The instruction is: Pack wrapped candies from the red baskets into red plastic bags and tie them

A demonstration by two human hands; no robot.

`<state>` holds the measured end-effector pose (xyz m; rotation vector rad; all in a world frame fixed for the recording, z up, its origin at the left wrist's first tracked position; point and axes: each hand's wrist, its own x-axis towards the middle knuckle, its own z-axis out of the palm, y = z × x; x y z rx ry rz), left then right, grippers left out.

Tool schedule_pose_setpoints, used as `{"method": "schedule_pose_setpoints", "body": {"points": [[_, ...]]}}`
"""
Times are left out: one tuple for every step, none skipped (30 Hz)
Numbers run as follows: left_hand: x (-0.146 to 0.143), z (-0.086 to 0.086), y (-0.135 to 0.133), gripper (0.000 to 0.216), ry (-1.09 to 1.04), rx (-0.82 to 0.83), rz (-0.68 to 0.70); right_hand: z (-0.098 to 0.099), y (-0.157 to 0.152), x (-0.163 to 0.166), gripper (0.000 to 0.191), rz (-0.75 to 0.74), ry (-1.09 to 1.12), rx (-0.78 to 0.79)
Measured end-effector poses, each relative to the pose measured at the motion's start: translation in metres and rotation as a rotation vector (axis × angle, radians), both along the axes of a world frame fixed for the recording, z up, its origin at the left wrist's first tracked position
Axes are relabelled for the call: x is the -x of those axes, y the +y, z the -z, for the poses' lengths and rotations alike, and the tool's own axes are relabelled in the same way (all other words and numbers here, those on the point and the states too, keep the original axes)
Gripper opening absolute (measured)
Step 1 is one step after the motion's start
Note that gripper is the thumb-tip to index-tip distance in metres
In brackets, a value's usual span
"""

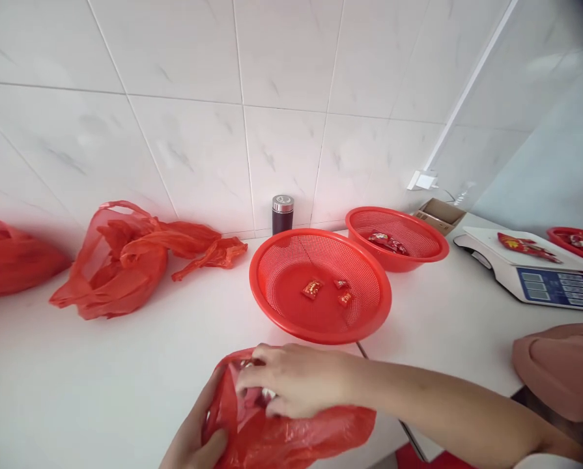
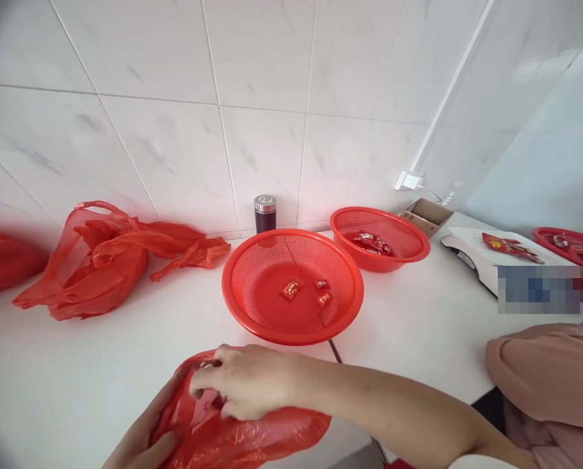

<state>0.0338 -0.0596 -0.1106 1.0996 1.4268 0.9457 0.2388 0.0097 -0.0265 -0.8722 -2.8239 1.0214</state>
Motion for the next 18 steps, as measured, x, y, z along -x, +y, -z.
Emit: {"method": "schedule_pose_setpoints", "body": {"points": [[-0.002,-0.002,-0.001,0.066,0.008,-0.005,0.01,0.011,-0.005,0.0,0.045,0.041,-0.069,-0.078],[-0.004,-0.004,-0.001,0.068,0.022,-0.005,0.014,0.021,-0.007,-0.002,0.056,0.074,-0.118,-0.105],[-0.006,-0.006,-0.002,0.071,0.041,-0.002,0.015,0.027,-0.008,-0.006,0.065,0.092,-0.143,-0.09],[-0.007,-0.007,-0.002,0.074,0.063,0.004,0.019,0.031,-0.009,-0.01,0.071,0.101,-0.142,-0.052],[-0.007,-0.006,-0.003,0.076,0.087,0.011,0.022,0.033,-0.009,-0.015,0.075,0.115,-0.12,-0.01],[-0.007,-0.005,-0.003,0.077,0.11,0.013,0.026,0.033,-0.009,-0.02,0.077,0.14,-0.089,0.022],[-0.007,-0.003,-0.004,0.077,0.131,0.008,0.027,0.033,-0.01,-0.026,0.077,0.172,-0.06,0.046],[-0.006,0.001,-0.004,0.076,0.151,-0.008,0.024,0.033,-0.011,-0.031,0.077,0.204,-0.04,0.066],[-0.005,0.005,-0.005,0.075,0.175,-0.035,0.016,0.034,-0.014,-0.036,0.078,0.232,-0.029,0.087],[-0.004,0.01,-0.006,0.074,0.204,-0.066,0.007,0.036,-0.016,-0.041,0.078,0.261,-0.029,0.106],[-0.002,0.014,-0.006,0.073,0.239,-0.097,-0.002,0.038,-0.02,-0.045,0.078,0.292,-0.037,0.117],[-0.001,0.019,-0.007,0.073,0.273,-0.124,-0.004,0.04,-0.023,-0.049,0.078,0.329,-0.048,0.118],[0.0,0.022,-0.008,0.073,0.302,-0.147,0.0,0.041,-0.027,-0.052,0.077,0.365,-0.058,0.108],[0.001,0.024,-0.008,0.074,0.323,-0.167,0.006,0.042,-0.031,-0.054,0.074,0.394,-0.063,0.092],[0.001,0.026,-0.009,0.074,0.336,-0.181,0.012,0.041,-0.034,-0.056,0.071,0.414,-0.06,0.073],[0.001,0.026,-0.01,0.074,0.343,-0.189,0.017,0.038,-0.037,-0.058,0.067,0.427,-0.05,0.055],[0.0,0.024,-0.011,0.072,0.347,-0.192,0.022,0.034,-0.039,-0.06,0.062,0.436,-0.034,0.04],[-0.001,0.023,-0.013,0.07,0.346,-0.196,0.027,0.029,-0.041,-0.062,0.057,0.448,-0.012,0.032]]}}
